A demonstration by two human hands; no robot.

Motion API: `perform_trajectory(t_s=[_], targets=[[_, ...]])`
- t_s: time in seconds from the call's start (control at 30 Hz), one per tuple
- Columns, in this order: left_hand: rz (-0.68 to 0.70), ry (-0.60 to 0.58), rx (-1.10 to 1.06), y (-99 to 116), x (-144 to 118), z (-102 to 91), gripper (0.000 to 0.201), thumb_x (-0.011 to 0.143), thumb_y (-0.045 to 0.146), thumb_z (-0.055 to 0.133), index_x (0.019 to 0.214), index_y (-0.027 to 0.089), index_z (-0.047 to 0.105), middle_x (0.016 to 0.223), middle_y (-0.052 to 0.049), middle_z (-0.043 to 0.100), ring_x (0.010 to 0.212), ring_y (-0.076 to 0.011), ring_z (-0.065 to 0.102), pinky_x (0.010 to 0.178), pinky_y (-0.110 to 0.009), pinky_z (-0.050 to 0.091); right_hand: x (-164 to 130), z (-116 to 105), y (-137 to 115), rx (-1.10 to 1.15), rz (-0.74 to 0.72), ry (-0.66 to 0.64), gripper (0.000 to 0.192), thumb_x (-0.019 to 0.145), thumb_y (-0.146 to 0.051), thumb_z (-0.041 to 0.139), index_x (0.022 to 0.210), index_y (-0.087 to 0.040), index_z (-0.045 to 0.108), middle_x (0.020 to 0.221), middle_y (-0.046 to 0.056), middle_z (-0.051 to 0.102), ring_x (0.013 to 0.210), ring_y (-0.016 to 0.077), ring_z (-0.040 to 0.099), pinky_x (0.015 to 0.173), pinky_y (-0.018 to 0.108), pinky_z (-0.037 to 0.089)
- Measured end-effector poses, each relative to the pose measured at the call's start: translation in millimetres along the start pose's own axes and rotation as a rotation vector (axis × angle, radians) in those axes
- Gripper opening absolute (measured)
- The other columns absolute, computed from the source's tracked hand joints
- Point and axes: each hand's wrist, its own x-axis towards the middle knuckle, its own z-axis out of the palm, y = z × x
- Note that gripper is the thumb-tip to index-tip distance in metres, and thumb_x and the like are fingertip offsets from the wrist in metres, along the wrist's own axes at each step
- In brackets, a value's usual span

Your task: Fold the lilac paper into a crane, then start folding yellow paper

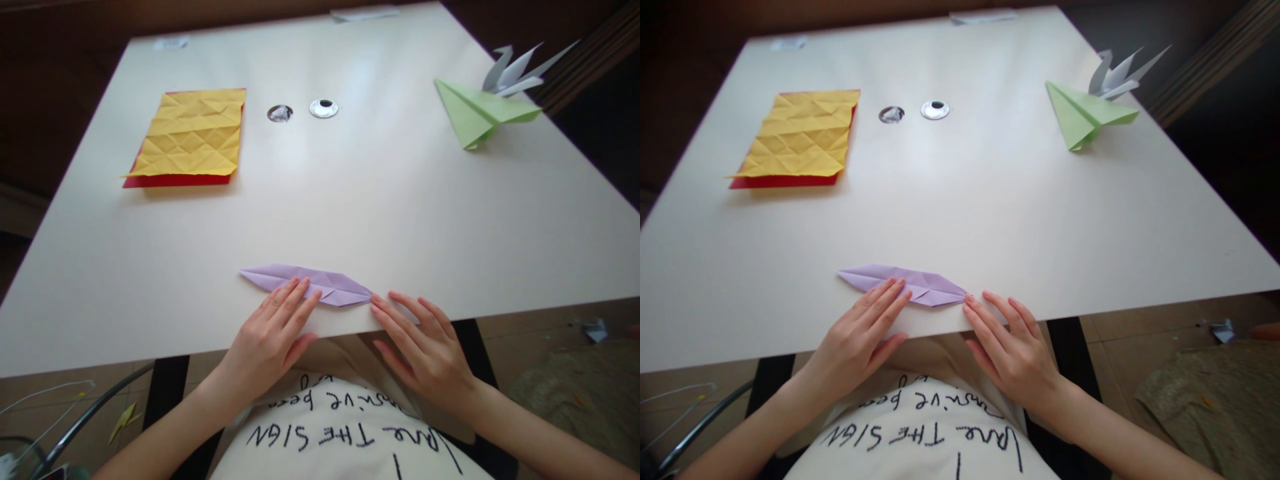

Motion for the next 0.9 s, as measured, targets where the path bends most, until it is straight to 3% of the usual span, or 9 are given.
perform_trajectory(t_s=[0.13, 0.4, 0.53, 0.67, 0.73, 0.8, 0.9], targets=[[-0.076, 0.008, 0.080, -8.7, -8.0, -0.8, 0.066, 0.088, 0.047, 0.045, 0.137, 0.004, 0.032, 0.140, -0.017, 0.039, 0.132, -0.0288, 0.035, 0.104, -0.043, 0.039, 1.4, -0.9, -0.6, -0.004, 0.000, 0.000, 0.039, 0.079, -0.017, 0.060, 0.117, -0.010, 0.056, 0.118, 0.009, 0.063, 0.112, 0.0296, 0.054, 0.095, 0.045, 0.038], [-0.213, -0.025, 0.137, -38.0, -26.5, -10.2, 0.068, 0.086, 0.053, 0.044, 0.139, 0.013, 0.033, 0.146, -0.020, 0.029, 0.133, -0.0353, 0.029, 0.101, -0.051, 0.037, 2.5, 0.5, 1.1, 0.004, 0.004, 0.013, 0.040, 0.078, -0.015, 0.061, 0.118, -0.011, 0.056, 0.116, 0.009, 0.064, 0.111, 0.0287, 0.055, 0.095, 0.045, 0.039], [-0.232, -0.012, 0.117, -39.2, -12.6, -13.2, 0.061, 0.087, 0.049, 0.045, 0.137, 0.015, 0.036, 0.144, -0.019, 0.031, 0.132, -0.0357, 0.030, 0.101, -0.053, 0.035, 6.7, -2.3, -4.3, 0.068, -0.013, 0.046, 0.038, 0.076, -0.013, 0.060, 0.114, -0.011, 0.058, 0.111, 0.010, 0.067, 0.109, 0.0261, 0.056, 0.095, 0.043, 0.040], [-0.309, 0.102, 0.118, -37.0, 18.5, -11.4, 0.052, 0.084, 0.046, 0.052, 0.125, 0.013, 0.051, 0.126, -0.021, 0.049, 0.113, -0.0358, 0.047, 0.088, -0.052, 0.045, 20.6, -6.7, -5.9, 0.267, -0.247, 0.023, 0.029, 0.078, -0.013, 0.056, 0.106, -0.010, 0.062, 0.100, 0.008, 0.070, 0.103, 0.0200, 0.059, 0.090, 0.035, 0.047], [-0.286, 0.085, 0.081, -35.7, 32.4, -10.1, 0.051, 0.085, 0.042, 0.052, 0.124, 0.009, 0.051, 0.116, -0.020, 0.054, 0.104, -0.0327, 0.051, 0.085, -0.049, 0.048, 30.6, -8.4, 0.0, 0.329, -0.369, -0.023, 0.027, 0.081, -0.014, 0.054, 0.106, -0.010, 0.062, 0.102, 0.007, 0.070, 0.105, 0.0183, 0.058, 0.090, 0.033, 0.048], [-0.182, 0.039, -0.018, -34.4, 41.4, -9.5, 0.043, 0.088, 0.032, 0.050, 0.124, 0.009, 0.049, 0.119, -0.018, 0.053, 0.108, -0.0292, 0.049, 0.090, -0.046, 0.047, 42.1, -8.9, 10.1, 0.326, -0.429, -0.042, 0.028, 0.083, -0.014, 0.050, 0.109, -0.010, 0.060, 0.111, 0.008, 0.067, 0.109, 0.0187, 0.056, 0.091, 0.034, 0.048], [0.016, -0.023, -0.233, -33.5, 44.9, -9.0, 0.036, 0.092, 0.015, 0.042, 0.127, 0.014, 0.045, 0.131, -0.013, 0.047, 0.119, -0.0218, 0.044, 0.099, -0.039, 0.044, 61.1, -5.7, 26.1, 0.274, -0.340, -0.021, 0.034, 0.083, -0.006, 0.045, 0.115, -0.010, 0.056, 0.116, 0.009, 0.064, 0.113, 0.0187, 0.054, 0.090, 0.036, 0.048]])
